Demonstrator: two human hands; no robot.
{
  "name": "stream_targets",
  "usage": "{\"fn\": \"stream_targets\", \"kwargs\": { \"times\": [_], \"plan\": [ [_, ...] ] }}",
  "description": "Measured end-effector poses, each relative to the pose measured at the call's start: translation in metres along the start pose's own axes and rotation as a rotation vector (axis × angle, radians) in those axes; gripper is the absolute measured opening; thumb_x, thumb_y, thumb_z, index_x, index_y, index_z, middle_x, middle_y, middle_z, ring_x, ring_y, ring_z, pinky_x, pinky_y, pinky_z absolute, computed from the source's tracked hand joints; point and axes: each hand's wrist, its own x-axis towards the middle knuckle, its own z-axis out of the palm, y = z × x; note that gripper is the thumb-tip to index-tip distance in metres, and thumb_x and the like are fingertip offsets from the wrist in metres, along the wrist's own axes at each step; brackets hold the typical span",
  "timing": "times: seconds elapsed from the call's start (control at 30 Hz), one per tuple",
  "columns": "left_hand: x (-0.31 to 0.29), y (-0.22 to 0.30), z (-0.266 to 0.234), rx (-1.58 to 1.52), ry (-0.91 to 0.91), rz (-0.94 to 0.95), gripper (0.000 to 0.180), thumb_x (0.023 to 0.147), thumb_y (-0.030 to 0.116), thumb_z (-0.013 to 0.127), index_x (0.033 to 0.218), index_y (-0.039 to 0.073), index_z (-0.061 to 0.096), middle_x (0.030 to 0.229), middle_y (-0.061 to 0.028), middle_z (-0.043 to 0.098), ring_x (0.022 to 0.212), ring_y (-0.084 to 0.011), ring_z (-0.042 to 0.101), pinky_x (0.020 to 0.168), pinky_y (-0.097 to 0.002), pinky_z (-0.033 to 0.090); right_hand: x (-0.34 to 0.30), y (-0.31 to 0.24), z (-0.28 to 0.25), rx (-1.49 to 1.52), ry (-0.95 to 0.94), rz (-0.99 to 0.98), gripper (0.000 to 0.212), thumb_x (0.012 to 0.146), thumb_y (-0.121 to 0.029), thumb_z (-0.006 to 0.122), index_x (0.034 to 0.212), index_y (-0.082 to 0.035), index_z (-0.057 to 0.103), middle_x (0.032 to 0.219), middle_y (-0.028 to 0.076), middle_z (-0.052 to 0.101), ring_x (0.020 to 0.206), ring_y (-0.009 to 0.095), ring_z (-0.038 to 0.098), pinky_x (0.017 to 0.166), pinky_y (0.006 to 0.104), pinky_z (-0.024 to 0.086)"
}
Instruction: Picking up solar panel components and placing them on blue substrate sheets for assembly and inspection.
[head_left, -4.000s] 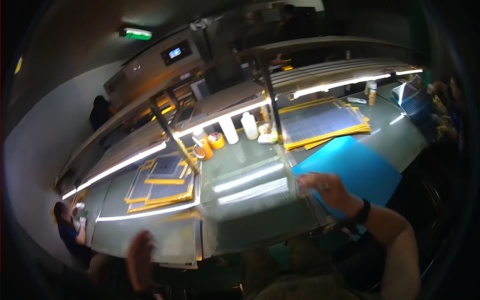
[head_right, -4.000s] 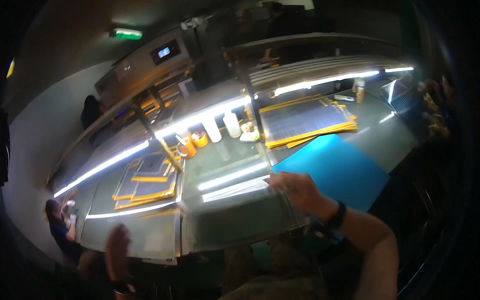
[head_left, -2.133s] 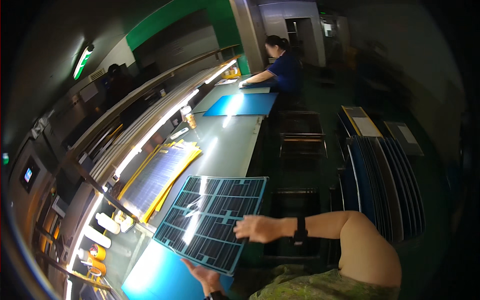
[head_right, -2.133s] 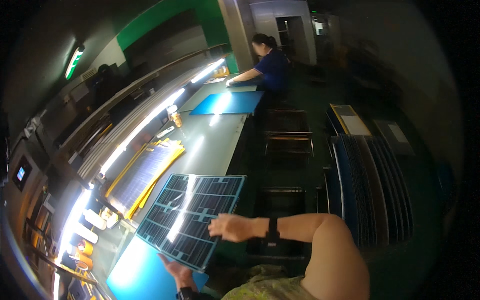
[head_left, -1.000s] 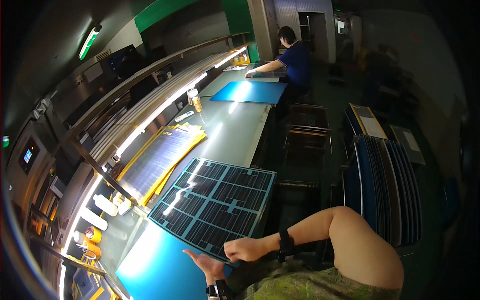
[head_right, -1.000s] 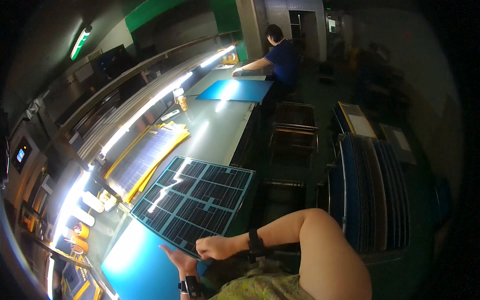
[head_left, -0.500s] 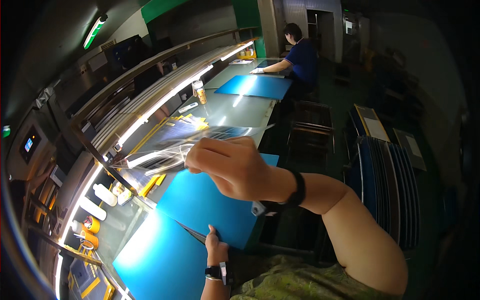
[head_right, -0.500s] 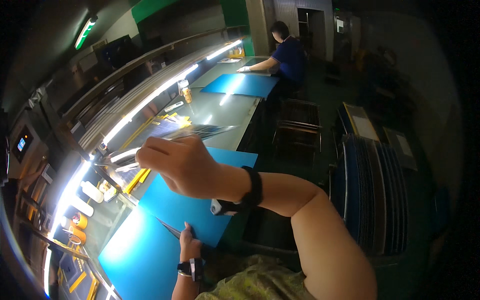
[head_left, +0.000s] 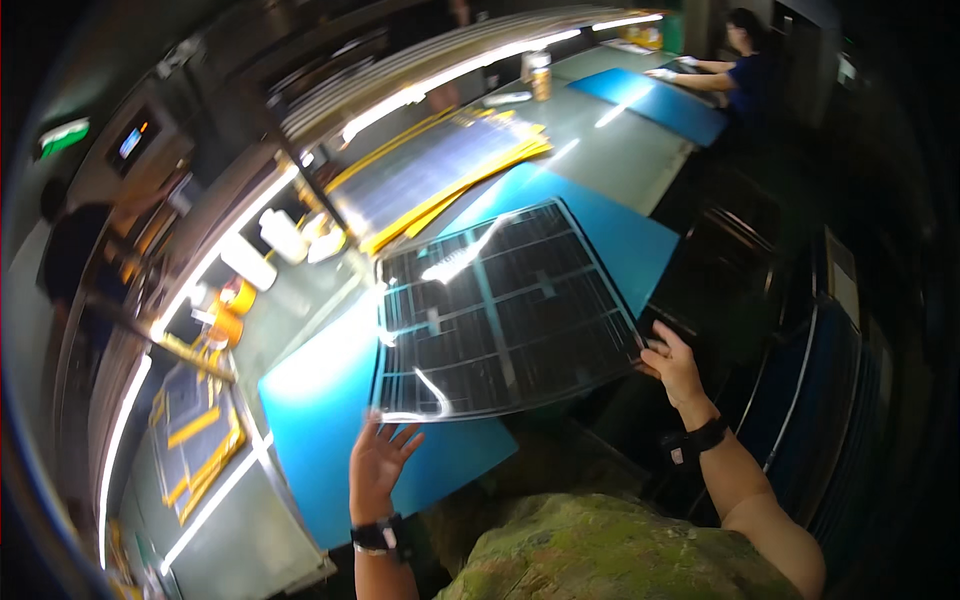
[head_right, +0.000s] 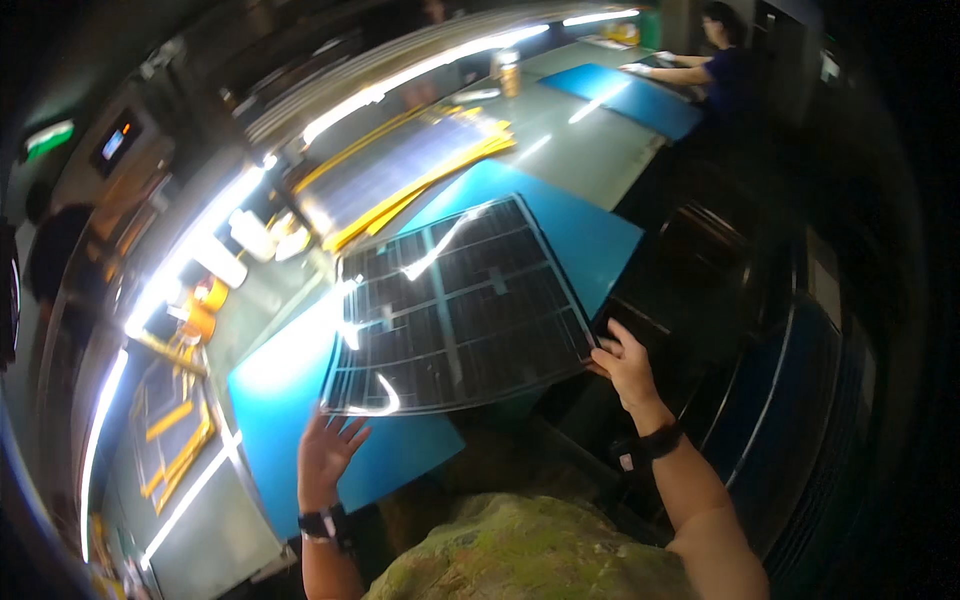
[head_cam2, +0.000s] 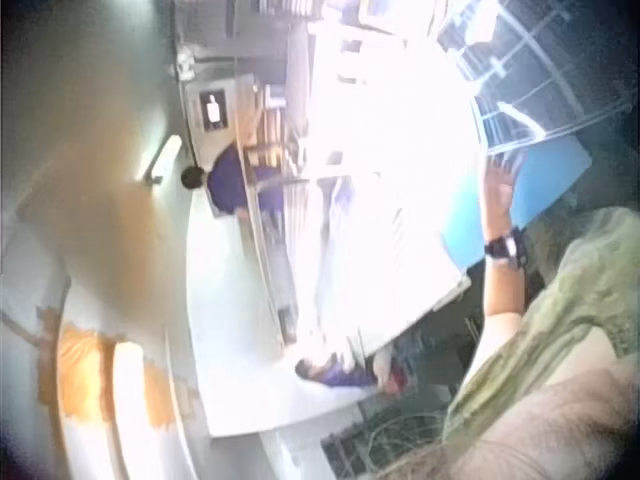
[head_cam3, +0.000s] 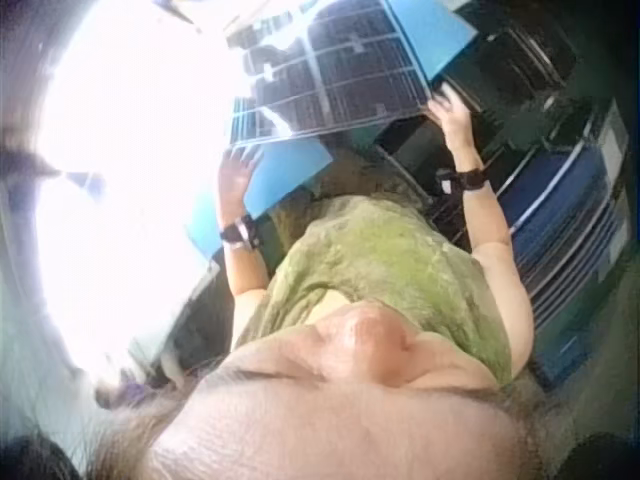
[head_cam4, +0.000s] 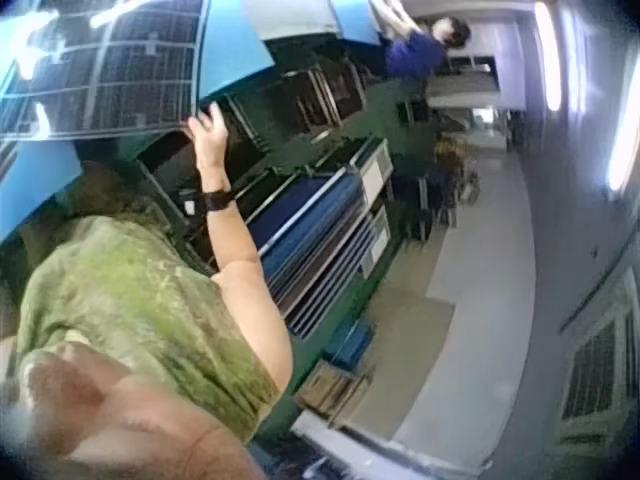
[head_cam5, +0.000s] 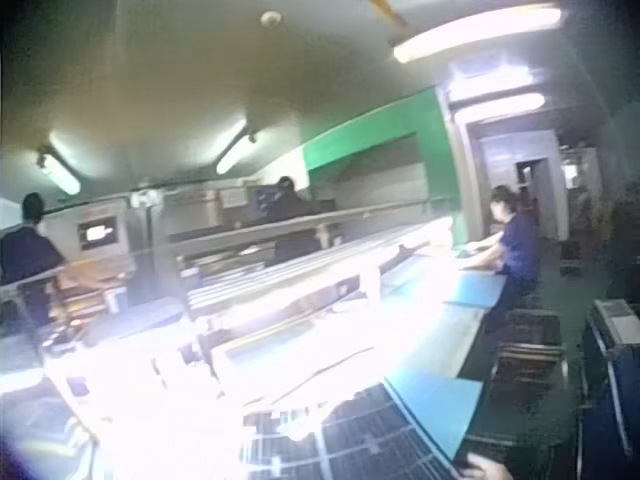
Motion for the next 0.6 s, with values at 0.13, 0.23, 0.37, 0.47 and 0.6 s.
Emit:
{"fn": "stream_targets", "kwargs": {
  "times": [0.13,0.23,0.37,0.47,0.6],
  "plan": [
    [0.013,-0.003,-0.017,0.464,0.373,0.047,0.021,0.094,0.025,0.054,0.098,0.005,0.058,0.082,-0.0034,0.062,0.064,-0.0114,0.058,0.05,-0.0245,0.047,0.001,0.03,0.002,-0.228,-0.127,0.121,0.019,0.086,0.0,0.056,0.104,0.006,0.058,0.083,0.01,0.065,0.069,0.014,0.065,0.063,0.0251,0.055],
    [-0.008,0.004,-0.033,0.673,0.501,0.201,0.02,0.093,0.023,0.056,0.094,0.004,0.062,0.075,-0.0021,0.061,0.057,-0.0071,0.053,0.042,-0.0205,0.04,-0.011,0.023,0.019,-0.419,-0.179,0.026,0.02,0.087,-0.001,0.054,0.106,0.005,0.058,0.075,0.009,0.064,0.058,0.012,0.062,0.053,0.0227,0.053],
    [-0.06,0.037,-0.073,0.786,0.727,0.406,0.018,0.091,0.017,0.06,0.096,0.0,0.064,0.069,-0.0005,0.059,0.052,-0.0036,0.049,0.039,-0.0184,0.034,-0.033,0.033,0.081,-0.203,-0.439,0.184,0.028,0.088,0.0,0.054,0.115,0.008,0.054,0.078,0.012,0.062,0.063,0.015,0.064,0.058,0.0269,0.055],
    [-0.12,0.041,-0.137,0.804,0.848,0.381,0.016,0.09,0.015,0.061,0.096,0.0,0.062,0.069,-0.0004,0.058,0.05,-0.005,0.05,0.04,-0.0186,0.035,-0.053,0.052,0.123,-0.185,-0.549,0.292,0.011,0.086,-0.002,0.058,0.094,0.004,0.053,0.077,0.012,0.062,0.063,0.015,0.064,0.055,0.0269,0.054],
    [-0.163,0.016,-0.178,0.773,0.967,0.277,0.013,0.088,0.011,0.062,0.096,0.001,0.06,0.069,-0.0007,0.058,0.05,-0.0075,0.054,0.042,-0.0184,0.039,-0.06,0.071,0.14,-0.527,-0.611,0.21,0.015,0.082,-0.007,0.065,0.076,-0.002,0.051,0.074,0.007,0.059,0.06,0.011,0.057,0.053,0.0251,0.047]
  ]
}}
